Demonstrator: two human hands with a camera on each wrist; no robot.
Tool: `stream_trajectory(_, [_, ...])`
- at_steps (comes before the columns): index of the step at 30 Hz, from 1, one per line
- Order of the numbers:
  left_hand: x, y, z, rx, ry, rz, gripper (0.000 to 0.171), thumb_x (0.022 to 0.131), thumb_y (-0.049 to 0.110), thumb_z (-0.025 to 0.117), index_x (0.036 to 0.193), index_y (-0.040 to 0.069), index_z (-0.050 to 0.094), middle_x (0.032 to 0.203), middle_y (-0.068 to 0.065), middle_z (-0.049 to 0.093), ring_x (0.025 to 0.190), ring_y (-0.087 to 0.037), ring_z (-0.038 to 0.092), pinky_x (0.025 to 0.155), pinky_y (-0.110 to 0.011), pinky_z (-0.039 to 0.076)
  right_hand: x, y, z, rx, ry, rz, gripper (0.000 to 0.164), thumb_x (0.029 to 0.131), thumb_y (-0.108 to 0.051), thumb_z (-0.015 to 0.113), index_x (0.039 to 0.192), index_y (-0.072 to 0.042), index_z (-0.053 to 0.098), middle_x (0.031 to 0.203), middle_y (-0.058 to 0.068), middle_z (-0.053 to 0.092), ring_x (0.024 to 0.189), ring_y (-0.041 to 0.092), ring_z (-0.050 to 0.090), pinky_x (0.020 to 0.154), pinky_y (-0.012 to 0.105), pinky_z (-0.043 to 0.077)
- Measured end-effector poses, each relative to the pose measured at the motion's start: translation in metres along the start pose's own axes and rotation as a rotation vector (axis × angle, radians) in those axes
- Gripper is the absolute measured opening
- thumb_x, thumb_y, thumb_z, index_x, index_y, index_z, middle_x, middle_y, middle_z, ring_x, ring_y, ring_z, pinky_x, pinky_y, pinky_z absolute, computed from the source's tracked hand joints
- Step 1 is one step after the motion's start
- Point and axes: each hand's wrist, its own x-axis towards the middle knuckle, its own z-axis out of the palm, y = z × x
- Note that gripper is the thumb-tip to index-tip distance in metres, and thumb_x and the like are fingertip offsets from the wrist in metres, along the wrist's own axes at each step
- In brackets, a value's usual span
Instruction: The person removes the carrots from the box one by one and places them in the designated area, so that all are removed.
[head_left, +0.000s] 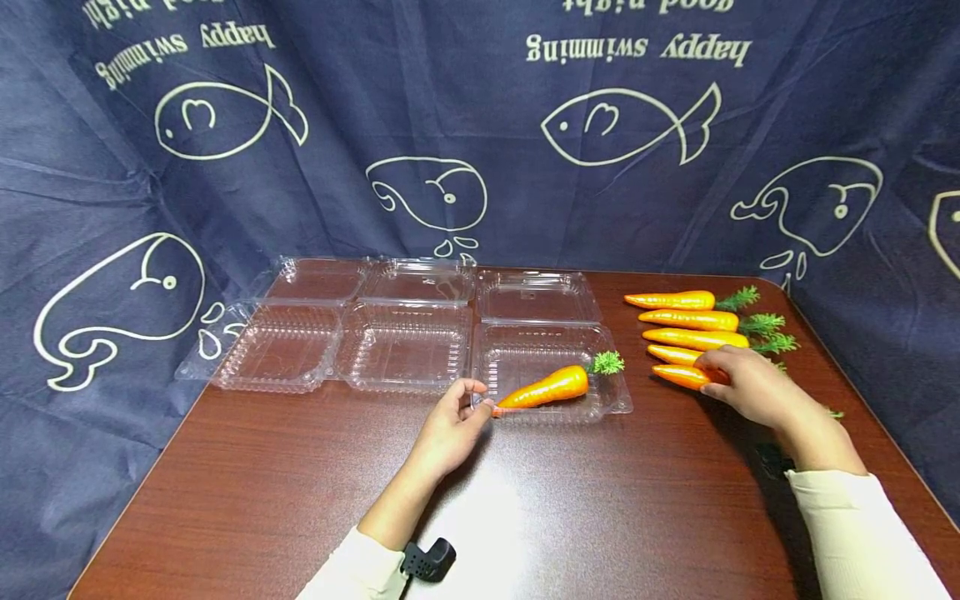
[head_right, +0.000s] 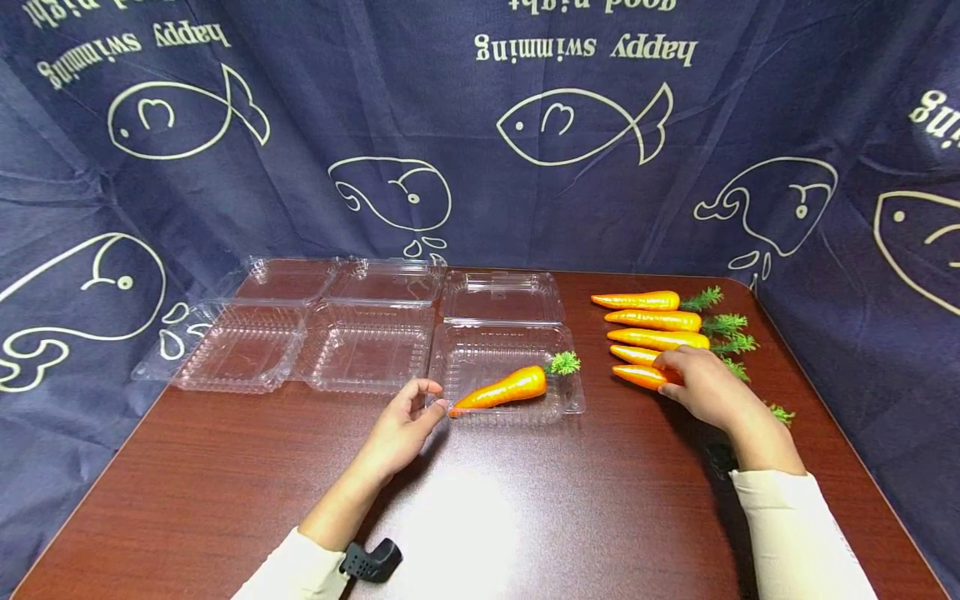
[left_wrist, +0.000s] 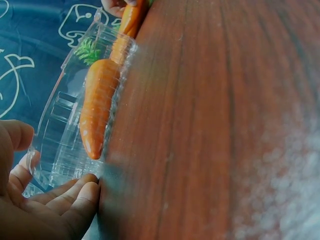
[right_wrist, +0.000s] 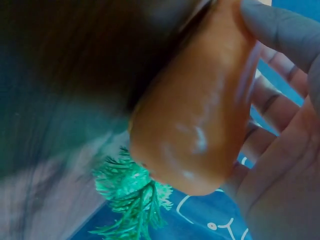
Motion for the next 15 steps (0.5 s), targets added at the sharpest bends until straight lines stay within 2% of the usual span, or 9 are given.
stream_trajectory(7, [-0.0010,0.0006,-0.0002,-0.002,-0.001,0.012,0.027,0.097,0.022,0.061,0.119,0.007,0.058,0.095,-0.002,0.063,0.069,-0.012,0.052,0.062,-0.030,0.041,-0.0017,0.0017,0.0044,-0.024,0.011,0.032,0.033,0.065,0.002,0.083,0.093,-0.003,0.066,0.087,0.014,0.066,0.082,0.040,0.061,0.072,0.054,0.045])
stream_trajectory(15, [-0.0003,0.0001,0.0001,-0.015,0.000,-0.010,0.026,0.097,0.023,0.061,0.119,0.009,0.059,0.096,-0.001,0.063,0.069,-0.012,0.053,0.062,-0.030,0.041,-0.0013,0.0026,0.0090,-0.026,-0.013,0.053,0.034,0.067,0.001,0.083,0.096,-0.002,0.067,0.091,0.018,0.065,0.085,0.043,0.060,0.074,0.057,0.044])
